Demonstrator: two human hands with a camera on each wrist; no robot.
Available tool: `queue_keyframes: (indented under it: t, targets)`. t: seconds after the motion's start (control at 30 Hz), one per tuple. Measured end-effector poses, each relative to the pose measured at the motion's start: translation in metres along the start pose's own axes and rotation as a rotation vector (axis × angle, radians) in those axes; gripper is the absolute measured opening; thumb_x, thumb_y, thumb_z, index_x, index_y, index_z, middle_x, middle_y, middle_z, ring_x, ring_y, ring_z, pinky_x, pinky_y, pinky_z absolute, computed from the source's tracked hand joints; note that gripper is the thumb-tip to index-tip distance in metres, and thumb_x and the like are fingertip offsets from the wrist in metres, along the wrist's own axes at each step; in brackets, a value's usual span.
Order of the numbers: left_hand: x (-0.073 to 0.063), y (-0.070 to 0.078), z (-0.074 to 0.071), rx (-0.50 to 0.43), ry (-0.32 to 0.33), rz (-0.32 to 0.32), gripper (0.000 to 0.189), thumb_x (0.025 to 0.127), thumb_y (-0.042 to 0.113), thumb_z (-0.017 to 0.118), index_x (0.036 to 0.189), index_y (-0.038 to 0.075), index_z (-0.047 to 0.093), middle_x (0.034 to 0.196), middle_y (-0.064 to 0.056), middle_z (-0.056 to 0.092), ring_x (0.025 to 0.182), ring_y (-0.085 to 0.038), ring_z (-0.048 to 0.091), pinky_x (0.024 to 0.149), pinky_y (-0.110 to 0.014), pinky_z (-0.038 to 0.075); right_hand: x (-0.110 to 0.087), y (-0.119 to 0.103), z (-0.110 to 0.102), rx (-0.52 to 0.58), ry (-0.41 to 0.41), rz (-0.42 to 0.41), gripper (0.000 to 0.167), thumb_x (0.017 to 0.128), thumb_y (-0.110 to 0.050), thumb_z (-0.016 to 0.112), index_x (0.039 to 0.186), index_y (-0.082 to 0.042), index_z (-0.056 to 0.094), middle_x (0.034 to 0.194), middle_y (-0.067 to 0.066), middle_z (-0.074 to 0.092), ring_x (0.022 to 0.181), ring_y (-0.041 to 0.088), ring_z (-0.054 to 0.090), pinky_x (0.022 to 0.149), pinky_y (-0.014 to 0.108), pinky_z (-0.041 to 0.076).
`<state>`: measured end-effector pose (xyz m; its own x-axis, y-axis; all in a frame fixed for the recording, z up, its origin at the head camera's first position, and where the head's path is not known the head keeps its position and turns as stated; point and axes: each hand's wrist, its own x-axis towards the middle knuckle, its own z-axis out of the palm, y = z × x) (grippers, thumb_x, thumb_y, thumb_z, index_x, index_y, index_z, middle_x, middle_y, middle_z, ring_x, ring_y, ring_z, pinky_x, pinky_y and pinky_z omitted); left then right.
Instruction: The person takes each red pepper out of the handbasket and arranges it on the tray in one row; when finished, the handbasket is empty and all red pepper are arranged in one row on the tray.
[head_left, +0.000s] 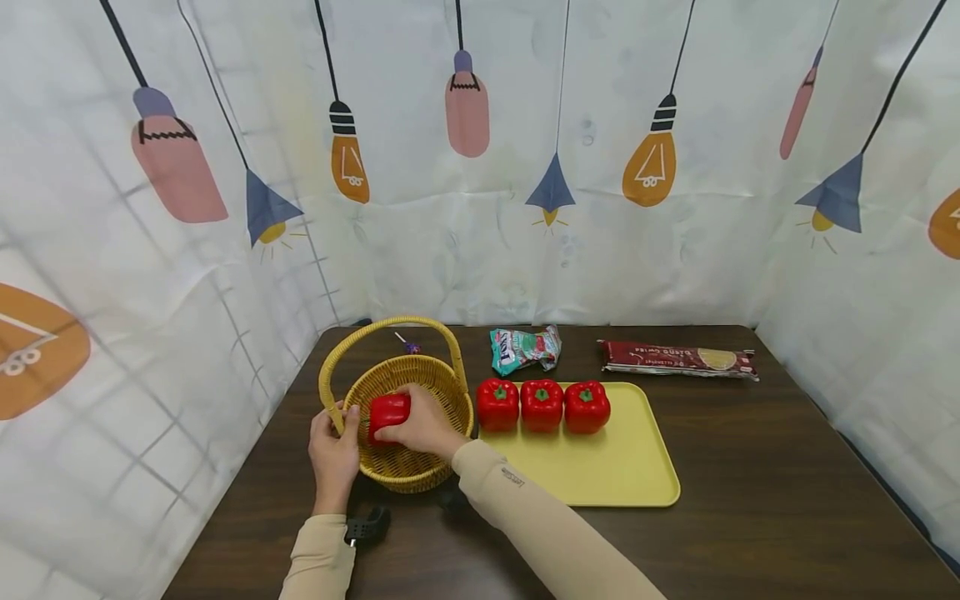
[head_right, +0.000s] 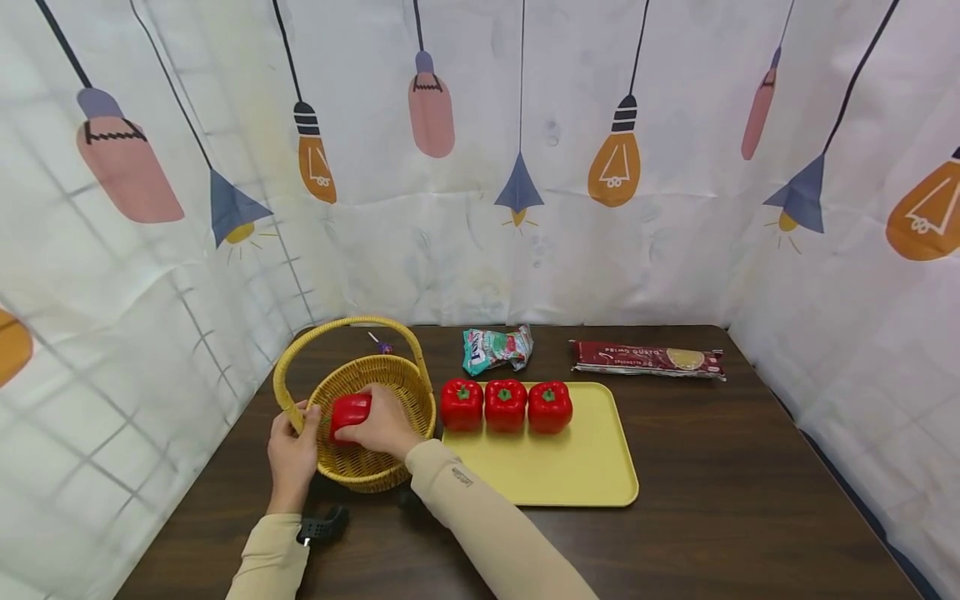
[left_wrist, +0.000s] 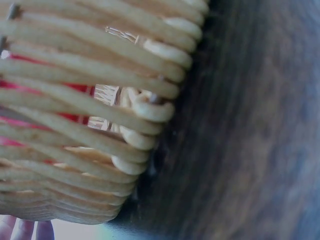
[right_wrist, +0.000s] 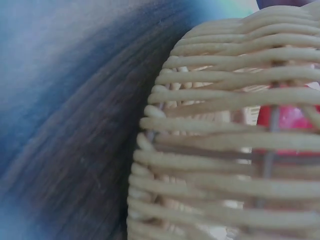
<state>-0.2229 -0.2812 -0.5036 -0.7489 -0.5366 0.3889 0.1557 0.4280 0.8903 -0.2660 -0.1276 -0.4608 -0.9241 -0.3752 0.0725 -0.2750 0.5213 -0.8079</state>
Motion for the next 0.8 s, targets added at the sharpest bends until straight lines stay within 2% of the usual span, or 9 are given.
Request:
queue_keyframes:
  t: [0.33, 0.6, 0.8]
  targets:
    - [0.000, -0.001, 0.000, 0.001, 0.003, -0.019, 0.037, 0.097, 0.032, 0.061, 0.101, -0.004, 0.060, 0.127, -0.018, 0.054, 0.113, -0.028, 0.050, 0.087, -0.030, 0.037, -0.019, 0.000, -0.021, 0.034, 0.050, -0.013, 0.076, 0.074, -0.047, 0.081, 0.137, -0.021, 0.048, 0.125, 0.002, 0.052, 0.106, 0.019, 0.055, 0.084, 0.037, 0.053]
    - [0.001, 0.000, 0.001, -0.002, 0.008, -0.017, 0.034, 0.097, 0.030, 0.061, 0.099, -0.004, 0.060, 0.127, -0.017, 0.055, 0.112, -0.025, 0.050, 0.086, -0.026, 0.037, -0.037, 0.009, -0.034, 0.180, 0.080, -0.097, 0.069, 0.076, -0.043, 0.080, 0.134, -0.022, 0.048, 0.126, -0.004, 0.052, 0.109, 0.015, 0.053, 0.082, 0.032, 0.053]
    - [0.001, 0.001, 0.002, -0.002, 0.013, -0.024, 0.035, 0.097, 0.031, 0.061, 0.098, -0.004, 0.060, 0.126, -0.015, 0.056, 0.109, -0.018, 0.049, 0.085, -0.024, 0.037, -0.050, 0.016, -0.041, 0.244, 0.096, -0.138, 0.069, 0.079, -0.041, 0.078, 0.136, -0.020, 0.046, 0.128, -0.003, 0.053, 0.109, 0.016, 0.051, 0.082, 0.031, 0.052]
